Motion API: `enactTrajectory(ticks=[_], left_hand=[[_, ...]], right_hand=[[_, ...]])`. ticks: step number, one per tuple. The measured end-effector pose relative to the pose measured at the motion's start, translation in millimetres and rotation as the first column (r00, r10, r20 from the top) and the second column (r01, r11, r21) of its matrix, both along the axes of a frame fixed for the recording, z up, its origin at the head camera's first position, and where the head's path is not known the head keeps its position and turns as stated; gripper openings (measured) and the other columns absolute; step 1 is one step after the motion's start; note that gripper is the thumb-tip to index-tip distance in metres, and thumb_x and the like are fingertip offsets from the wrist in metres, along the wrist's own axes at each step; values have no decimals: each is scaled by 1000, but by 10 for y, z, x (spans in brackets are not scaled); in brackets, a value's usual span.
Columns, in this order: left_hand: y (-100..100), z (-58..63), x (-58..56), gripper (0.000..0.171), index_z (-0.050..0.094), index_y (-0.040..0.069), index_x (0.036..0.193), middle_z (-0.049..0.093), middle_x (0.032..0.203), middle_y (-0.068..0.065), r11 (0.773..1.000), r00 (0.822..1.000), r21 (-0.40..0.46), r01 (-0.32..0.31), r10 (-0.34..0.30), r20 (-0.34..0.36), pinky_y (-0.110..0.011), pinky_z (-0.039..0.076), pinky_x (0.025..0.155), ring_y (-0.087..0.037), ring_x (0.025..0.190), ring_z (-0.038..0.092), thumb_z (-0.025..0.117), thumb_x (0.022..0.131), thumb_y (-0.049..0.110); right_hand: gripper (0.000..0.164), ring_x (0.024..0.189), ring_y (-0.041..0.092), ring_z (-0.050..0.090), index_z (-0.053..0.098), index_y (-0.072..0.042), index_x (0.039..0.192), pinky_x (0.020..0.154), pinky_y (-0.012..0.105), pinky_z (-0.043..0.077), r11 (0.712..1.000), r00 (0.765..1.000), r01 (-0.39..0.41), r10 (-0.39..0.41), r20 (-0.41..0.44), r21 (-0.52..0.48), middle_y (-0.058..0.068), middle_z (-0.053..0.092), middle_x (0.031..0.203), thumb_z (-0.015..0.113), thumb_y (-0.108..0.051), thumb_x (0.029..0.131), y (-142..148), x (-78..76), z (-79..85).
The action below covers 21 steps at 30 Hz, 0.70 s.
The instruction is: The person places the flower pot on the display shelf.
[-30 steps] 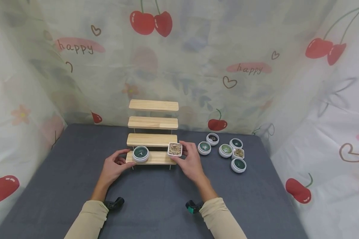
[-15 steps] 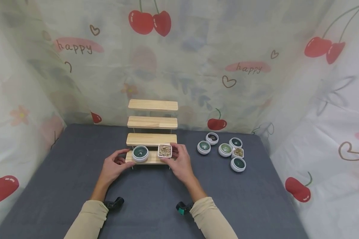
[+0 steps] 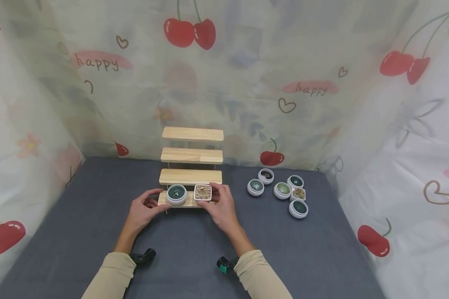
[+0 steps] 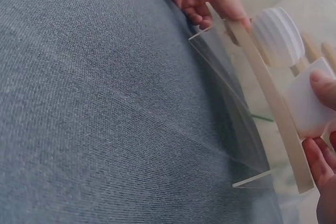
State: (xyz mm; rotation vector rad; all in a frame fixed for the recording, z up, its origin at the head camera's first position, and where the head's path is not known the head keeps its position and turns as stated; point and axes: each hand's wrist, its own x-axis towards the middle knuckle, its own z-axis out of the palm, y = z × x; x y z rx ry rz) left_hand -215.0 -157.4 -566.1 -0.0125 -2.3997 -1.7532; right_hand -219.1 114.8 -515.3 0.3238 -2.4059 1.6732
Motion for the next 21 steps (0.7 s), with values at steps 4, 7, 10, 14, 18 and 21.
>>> enactTrajectory(ticks=[4,7,10,14,18,21], left_hand=[[4,-17,-2,60,70,22,125,66,85,-11,1000,1000,-1,3,-3,-2,-23,47,63,-12,72,59,95,71,32],[-2,-30,-11,59,70,23,125,66,85,-11,1000,1000,2,1,-1,-12,-23,47,63,-12,72,59,95,71,31],[-11,-41,-19,60,70,24,125,66,85,-11,1000,1000,-2,0,0,-21,-23,48,63,-12,72,59,95,71,32],[-16,-52,-21,60,70,24,125,66,87,-10,1000,1000,-12,5,-5,-15,-23,48,64,-13,73,59,95,71,34],[-10,-49,-19,61,70,24,125,66,87,-10,1000,1000,-10,0,0,-13,-23,47,64,-13,73,59,95,71,34],[-1,-40,-18,62,70,24,125,66,87,-10,1000,1000,-7,-7,7,-9,-23,47,64,-14,73,59,95,70,35]], right_hand=[[69,111,31,66,57,-2,135,93,37,57,1000,1000,3,-3,-14,-16,18,53,121,90,-1,74,22,-20,-80],[68,108,30,67,57,-4,135,92,34,58,1000,999,-11,10,-31,-21,16,54,120,90,-6,76,31,-22,-108],[67,106,28,68,56,-6,137,91,31,58,1000,999,-17,18,-44,9,15,54,119,88,-9,78,36,-13,-122],[69,107,24,67,53,-9,142,91,29,57,995,999,3,2,-52,101,13,55,119,86,-13,81,46,5,-141],[70,109,23,67,51,-12,144,93,31,57,989,998,12,-3,-57,145,12,55,121,86,-16,83,50,7,-154],[71,110,23,67,52,-12,144,95,32,56,990,998,9,-1,-60,142,12,55,122,86,-16,83,50,3,-151]])
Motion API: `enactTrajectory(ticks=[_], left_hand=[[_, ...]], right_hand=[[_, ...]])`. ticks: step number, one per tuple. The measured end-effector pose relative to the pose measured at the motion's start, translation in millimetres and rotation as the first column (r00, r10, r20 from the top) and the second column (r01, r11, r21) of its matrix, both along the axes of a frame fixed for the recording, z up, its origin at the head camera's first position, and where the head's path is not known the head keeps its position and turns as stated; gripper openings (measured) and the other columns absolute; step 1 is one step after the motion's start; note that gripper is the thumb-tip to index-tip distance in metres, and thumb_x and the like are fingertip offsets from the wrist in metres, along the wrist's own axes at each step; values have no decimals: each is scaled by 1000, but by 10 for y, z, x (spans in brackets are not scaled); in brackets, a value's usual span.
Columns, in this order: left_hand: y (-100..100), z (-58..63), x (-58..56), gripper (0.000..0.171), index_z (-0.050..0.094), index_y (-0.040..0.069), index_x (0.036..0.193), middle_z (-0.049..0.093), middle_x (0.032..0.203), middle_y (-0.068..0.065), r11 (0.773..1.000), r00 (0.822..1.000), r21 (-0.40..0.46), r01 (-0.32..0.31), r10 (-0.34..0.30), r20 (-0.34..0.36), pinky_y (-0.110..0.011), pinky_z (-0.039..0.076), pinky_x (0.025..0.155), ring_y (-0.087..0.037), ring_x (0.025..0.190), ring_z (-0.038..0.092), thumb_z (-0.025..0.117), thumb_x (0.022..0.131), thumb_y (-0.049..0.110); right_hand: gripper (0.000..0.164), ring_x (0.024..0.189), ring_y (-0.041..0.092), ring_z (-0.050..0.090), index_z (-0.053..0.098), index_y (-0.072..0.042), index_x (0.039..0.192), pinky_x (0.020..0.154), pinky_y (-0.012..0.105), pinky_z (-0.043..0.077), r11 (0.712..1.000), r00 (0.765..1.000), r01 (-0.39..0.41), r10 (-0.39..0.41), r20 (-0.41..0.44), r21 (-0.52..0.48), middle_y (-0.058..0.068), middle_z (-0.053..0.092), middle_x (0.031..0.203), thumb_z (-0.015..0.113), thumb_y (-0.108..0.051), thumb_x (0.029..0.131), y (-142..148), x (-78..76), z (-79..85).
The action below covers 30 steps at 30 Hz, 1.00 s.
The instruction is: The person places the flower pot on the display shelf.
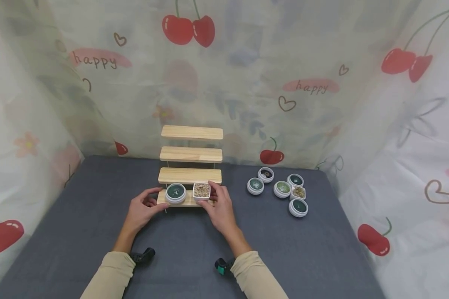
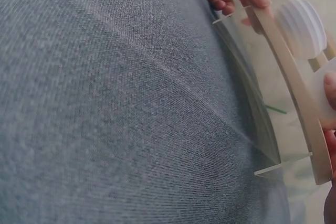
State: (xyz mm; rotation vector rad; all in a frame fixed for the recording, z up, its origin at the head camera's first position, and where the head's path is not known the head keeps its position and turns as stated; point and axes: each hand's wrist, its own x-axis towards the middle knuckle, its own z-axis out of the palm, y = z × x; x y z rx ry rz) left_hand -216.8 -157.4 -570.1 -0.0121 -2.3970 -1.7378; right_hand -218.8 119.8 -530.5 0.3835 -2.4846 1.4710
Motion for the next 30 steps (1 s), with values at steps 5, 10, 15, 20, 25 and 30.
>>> enactTrajectory(ticks=[5,10,15,20,25,30], left_hand=[[-3,20,-4,62,70,25,126,66,87,-11,1000,1000,-7,-4,4,4,-22,48,64,-13,74,59,95,70,35],[-10,16,-2,62,70,25,126,66,87,-11,1000,1000,-10,-6,6,5,-22,48,64,-13,73,59,95,70,35],[-6,3,1,62,70,25,126,66,87,-11,1000,1000,-4,0,0,4,-23,48,64,-13,74,59,95,70,35],[-3,2,12,61,70,25,125,66,87,-11,1000,1000,6,6,-6,6,-23,48,64,-15,74,59,95,70,35],[1,11,15,62,70,25,126,66,88,-11,1000,1000,0,6,-6,11,-23,47,64,-14,74,59,95,70,35],[-4,22,13,62,70,25,126,67,89,-11,1000,1000,1,1,-1,10,-23,48,65,-14,75,59,95,70,35]], right_hand=[[71,110,25,67,52,-11,145,94,31,57,1000,1000,-1,1,-11,-11,13,55,122,86,-15,82,-6,-3,7],[73,110,25,66,51,-10,147,94,30,57,1000,1000,-9,9,2,-5,14,56,120,86,-16,82,-1,-17,12],[81,111,23,63,47,-9,149,95,29,56,999,998,-30,32,53,-27,13,56,123,89,-18,80,29,-29,57],[81,113,27,64,48,-10,148,97,37,56,992,993,-61,71,94,-107,13,58,127,90,-18,79,107,-21,95],[76,115,32,65,51,-10,145,96,42,56,992,996,-77,81,40,-98,17,60,126,89,-18,79,236,-16,122],[69,114,30,65,54,-8,141,94,39,57,998,1000,-24,24,2,-57,15,62,124,87,-18,82,393,-26,155]])
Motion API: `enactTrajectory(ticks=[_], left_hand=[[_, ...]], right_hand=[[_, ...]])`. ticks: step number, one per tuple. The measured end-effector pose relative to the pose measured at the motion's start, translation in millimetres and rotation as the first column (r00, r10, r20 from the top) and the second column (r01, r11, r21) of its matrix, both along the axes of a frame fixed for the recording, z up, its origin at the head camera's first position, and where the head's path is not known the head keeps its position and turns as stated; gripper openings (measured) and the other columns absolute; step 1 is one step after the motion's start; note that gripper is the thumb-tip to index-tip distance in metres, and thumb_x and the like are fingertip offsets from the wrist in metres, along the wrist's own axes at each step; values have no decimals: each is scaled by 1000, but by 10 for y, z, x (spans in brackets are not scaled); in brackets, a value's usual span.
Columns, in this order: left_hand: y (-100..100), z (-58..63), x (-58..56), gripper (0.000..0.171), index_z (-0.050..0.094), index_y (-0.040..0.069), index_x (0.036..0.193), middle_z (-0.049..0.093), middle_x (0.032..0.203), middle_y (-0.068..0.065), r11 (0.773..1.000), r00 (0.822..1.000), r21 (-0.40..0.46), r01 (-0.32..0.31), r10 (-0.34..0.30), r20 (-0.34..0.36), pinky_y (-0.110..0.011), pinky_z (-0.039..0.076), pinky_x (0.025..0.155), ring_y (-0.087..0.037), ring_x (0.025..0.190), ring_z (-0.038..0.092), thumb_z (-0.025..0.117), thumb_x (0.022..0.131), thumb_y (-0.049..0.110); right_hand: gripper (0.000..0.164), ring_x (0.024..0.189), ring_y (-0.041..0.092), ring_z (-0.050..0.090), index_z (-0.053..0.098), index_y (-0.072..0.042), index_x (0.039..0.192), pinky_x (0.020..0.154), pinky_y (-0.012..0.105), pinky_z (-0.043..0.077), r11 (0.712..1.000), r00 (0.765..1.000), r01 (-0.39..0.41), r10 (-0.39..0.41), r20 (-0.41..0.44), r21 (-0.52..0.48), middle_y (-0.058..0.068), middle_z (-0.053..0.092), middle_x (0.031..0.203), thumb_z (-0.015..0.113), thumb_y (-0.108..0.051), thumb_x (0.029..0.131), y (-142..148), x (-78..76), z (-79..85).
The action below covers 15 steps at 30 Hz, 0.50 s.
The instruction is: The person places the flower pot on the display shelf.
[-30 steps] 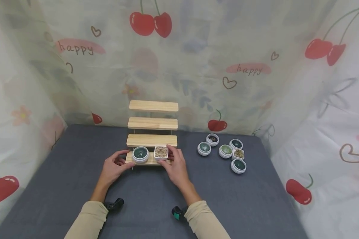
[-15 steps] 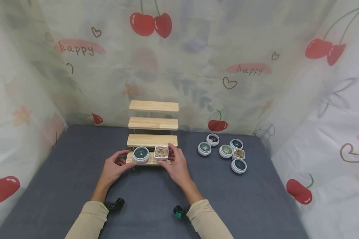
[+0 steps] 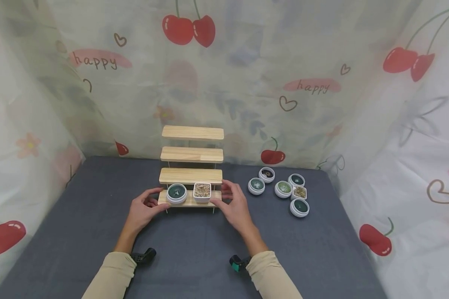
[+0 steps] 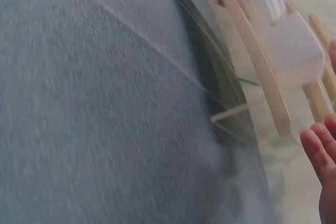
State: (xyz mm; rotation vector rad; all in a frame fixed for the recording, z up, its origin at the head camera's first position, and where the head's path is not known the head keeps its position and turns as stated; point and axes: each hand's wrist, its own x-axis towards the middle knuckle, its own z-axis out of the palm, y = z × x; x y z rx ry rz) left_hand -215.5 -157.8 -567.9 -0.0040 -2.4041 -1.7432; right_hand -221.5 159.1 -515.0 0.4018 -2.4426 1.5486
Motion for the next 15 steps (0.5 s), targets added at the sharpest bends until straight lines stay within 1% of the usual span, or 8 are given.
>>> enactTrajectory(ticks=[3,6,10,13,15], left_hand=[[-1,-4,0,62,70,24,126,66,88,-11,1000,1000,3,1,-1,4,-23,47,64,-14,75,59,95,70,35],[-3,-16,-2,62,70,24,126,66,88,-12,1000,1000,2,1,-1,8,-23,47,64,-14,74,59,95,70,35],[-6,-30,-10,63,70,25,126,66,89,-11,1000,1000,-4,-4,4,7,-22,47,65,-14,75,59,95,70,36],[-9,-31,-16,63,70,25,126,66,89,-11,1000,1000,-5,-3,3,8,-22,47,65,-14,75,59,95,70,36],[-10,-28,-18,63,69,25,126,66,89,-11,1000,1000,-5,-1,1,7,-23,48,65,-13,75,59,95,70,36]], right_hand=[[64,113,33,66,55,-5,139,93,41,57,999,999,33,-33,-30,9,18,63,123,86,-15,83,106,-7,13],[62,114,37,66,56,-4,137,93,44,57,997,997,66,-64,-53,37,21,64,124,85,-16,84,216,-29,6],[65,115,37,65,56,-5,138,94,46,56,987,991,122,-115,-65,105,19,63,125,86,-21,83,376,-78,-27],[70,117,34,63,56,-4,138,97,48,55,974,983,174,-164,-77,143,16,63,126,89,-23,80,503,-121,-56],[72,119,34,61,57,-3,137,99,51,53,967,978,201,-188,-90,156,17,62,127,91,-23,77,585,-153,-73]])
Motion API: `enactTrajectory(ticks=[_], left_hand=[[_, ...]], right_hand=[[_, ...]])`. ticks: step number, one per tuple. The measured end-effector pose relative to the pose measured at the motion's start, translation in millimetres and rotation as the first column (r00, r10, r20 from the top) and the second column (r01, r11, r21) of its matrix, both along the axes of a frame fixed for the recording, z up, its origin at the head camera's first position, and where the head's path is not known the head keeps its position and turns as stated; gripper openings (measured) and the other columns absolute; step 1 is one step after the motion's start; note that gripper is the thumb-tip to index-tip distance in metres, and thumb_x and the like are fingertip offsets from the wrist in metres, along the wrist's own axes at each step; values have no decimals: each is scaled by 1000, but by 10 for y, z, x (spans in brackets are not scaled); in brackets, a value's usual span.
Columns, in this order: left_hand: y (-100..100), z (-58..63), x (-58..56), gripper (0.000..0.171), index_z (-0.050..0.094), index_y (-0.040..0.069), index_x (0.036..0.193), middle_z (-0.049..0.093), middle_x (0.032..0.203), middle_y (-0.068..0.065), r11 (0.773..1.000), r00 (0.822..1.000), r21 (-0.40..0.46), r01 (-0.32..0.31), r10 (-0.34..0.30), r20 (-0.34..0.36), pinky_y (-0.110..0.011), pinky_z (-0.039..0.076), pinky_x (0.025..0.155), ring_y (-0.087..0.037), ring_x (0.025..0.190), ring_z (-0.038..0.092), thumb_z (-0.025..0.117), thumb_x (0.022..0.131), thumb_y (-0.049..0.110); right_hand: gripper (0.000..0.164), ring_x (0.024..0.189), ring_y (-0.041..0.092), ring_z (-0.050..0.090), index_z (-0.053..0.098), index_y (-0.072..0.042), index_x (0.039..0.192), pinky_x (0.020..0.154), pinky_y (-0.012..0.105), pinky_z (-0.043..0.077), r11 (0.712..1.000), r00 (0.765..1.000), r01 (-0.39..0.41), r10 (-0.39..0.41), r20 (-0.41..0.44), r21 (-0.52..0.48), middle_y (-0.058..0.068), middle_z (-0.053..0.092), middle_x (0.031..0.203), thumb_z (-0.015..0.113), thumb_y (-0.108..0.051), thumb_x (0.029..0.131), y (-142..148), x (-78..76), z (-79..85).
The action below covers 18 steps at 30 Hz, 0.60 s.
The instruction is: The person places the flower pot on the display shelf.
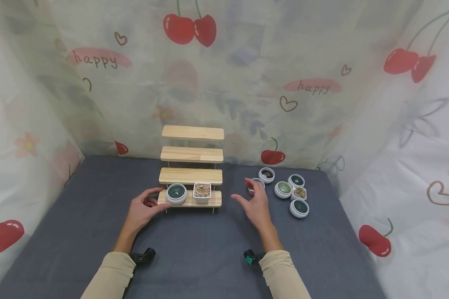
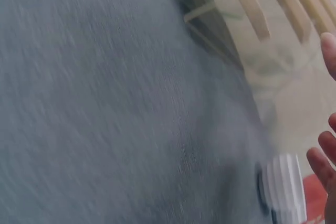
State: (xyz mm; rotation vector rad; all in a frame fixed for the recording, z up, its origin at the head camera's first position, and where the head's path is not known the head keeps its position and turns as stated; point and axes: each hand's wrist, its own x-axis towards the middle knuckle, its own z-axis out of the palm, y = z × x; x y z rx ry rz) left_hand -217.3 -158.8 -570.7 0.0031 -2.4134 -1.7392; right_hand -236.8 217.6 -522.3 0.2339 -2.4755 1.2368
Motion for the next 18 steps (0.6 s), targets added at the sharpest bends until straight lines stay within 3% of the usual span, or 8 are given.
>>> enactTrajectory(ticks=[6,11,18], left_hand=[[8,11,7,62,70,25,126,66,88,-10,1000,1000,3,5,-5,-4,-23,47,64,-13,74,59,95,70,34],[-7,13,8,62,69,25,126,66,88,-10,1000,1000,3,12,-12,-1,-23,47,64,-12,74,59,95,70,35],[-16,-16,-9,63,69,26,127,66,89,-11,1000,1000,3,13,-13,9,-23,47,65,-14,75,59,94,71,37]], right_hand=[[78,119,35,56,58,-2,137,99,52,48,995,996,84,-82,-36,48,19,60,130,94,-24,72,209,-71,-84],[84,123,41,49,56,2,138,108,53,35,990,990,131,-128,-58,54,23,58,132,96,-21,68,269,-147,-201],[96,136,43,38,43,3,149,117,57,26,983,982,185,-185,39,1,28,43,145,95,-20,71,250,-222,-350]])
